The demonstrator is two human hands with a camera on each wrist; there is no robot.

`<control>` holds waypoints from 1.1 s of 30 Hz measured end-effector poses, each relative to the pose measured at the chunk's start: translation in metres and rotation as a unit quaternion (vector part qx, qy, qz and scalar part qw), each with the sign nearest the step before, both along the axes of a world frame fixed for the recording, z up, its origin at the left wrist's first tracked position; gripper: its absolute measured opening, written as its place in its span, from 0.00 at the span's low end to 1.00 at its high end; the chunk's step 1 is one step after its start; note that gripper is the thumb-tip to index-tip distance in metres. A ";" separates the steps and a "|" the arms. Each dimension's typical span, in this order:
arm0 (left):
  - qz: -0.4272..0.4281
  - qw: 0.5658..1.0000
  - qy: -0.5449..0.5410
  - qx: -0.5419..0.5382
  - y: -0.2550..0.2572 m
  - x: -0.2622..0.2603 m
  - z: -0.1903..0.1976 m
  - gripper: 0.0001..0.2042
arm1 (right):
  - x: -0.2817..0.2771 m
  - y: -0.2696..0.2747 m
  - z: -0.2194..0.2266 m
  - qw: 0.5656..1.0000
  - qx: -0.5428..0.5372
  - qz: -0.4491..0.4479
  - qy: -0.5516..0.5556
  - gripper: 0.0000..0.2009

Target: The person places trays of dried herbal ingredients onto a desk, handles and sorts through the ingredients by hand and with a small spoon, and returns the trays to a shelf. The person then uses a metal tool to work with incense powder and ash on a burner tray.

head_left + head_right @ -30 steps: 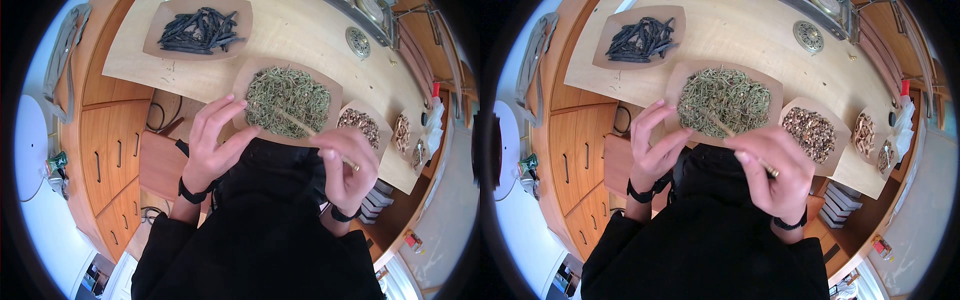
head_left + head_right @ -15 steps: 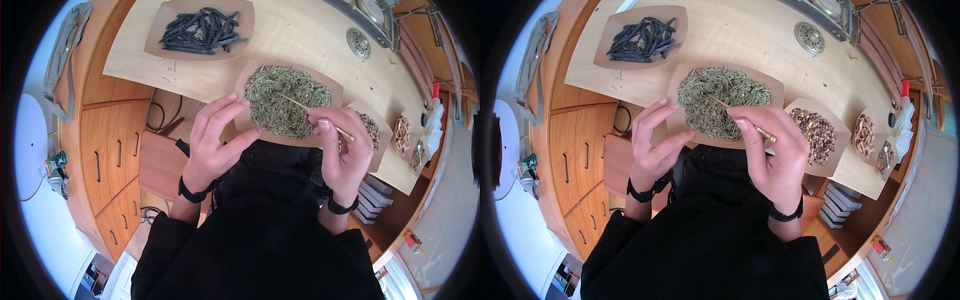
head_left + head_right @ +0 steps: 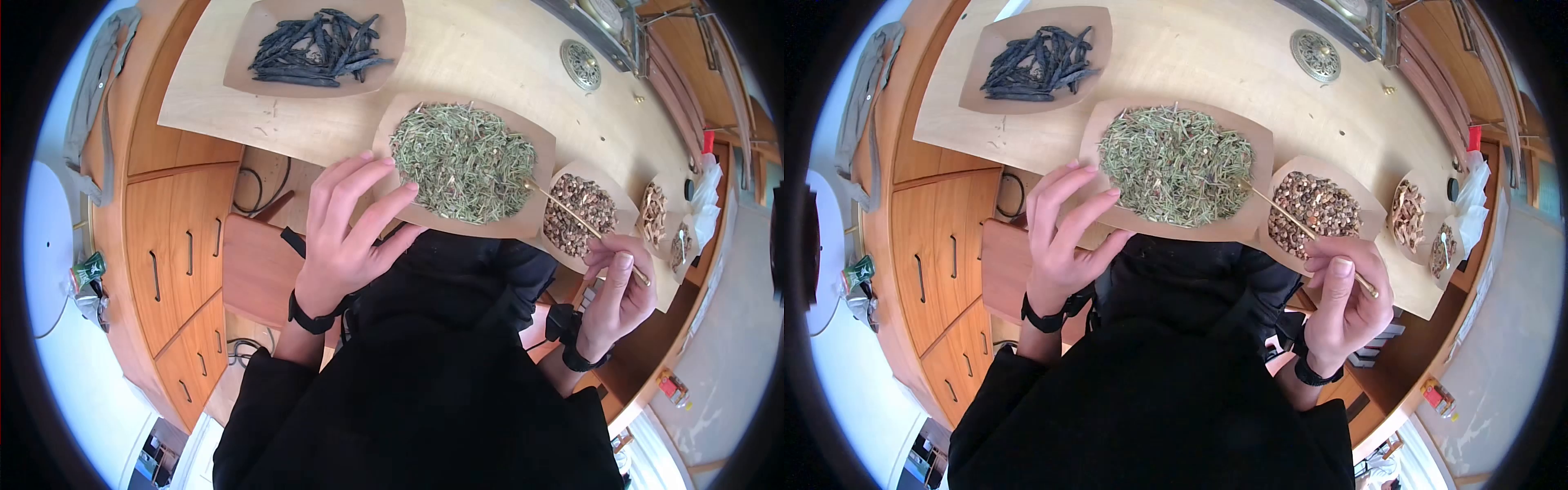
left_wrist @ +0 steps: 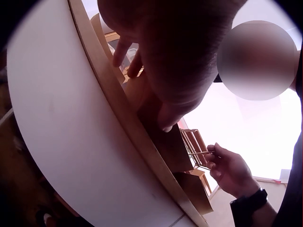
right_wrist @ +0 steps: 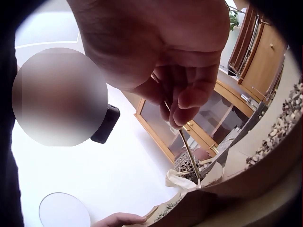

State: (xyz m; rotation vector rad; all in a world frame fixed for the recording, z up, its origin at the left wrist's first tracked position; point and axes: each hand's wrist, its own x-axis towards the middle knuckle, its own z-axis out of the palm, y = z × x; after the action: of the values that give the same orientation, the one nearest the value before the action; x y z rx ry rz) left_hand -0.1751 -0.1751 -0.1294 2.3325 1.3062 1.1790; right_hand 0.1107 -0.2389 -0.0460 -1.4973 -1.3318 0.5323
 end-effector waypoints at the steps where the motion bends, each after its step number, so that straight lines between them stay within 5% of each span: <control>1: 0.001 1.000 0.009 0.003 0.000 0.001 0.000 0.20 | 0.002 -0.003 -0.001 1.000 -0.004 -0.003 -0.003 0.09; 9: -0.013 1.000 0.020 0.014 0.000 0.000 -0.005 0.16 | -0.021 -0.002 -0.006 0.990 -0.099 0.006 0.097 0.09; 17: -0.008 1.000 0.013 0.012 -0.002 0.002 -0.004 0.14 | -0.042 0.011 -0.015 0.972 -0.119 0.076 0.187 0.09; 33: -0.007 1.000 0.022 0.004 -0.002 0.002 0.001 0.17 | -0.046 0.020 -0.016 0.960 -0.109 0.077 0.245 0.11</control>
State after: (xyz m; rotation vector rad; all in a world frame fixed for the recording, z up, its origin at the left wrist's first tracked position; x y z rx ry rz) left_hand -0.1730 -0.1775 -0.1281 2.3817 1.3003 1.1376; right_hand 0.0643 -0.2192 -0.0622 -1.3218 -1.0220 1.1020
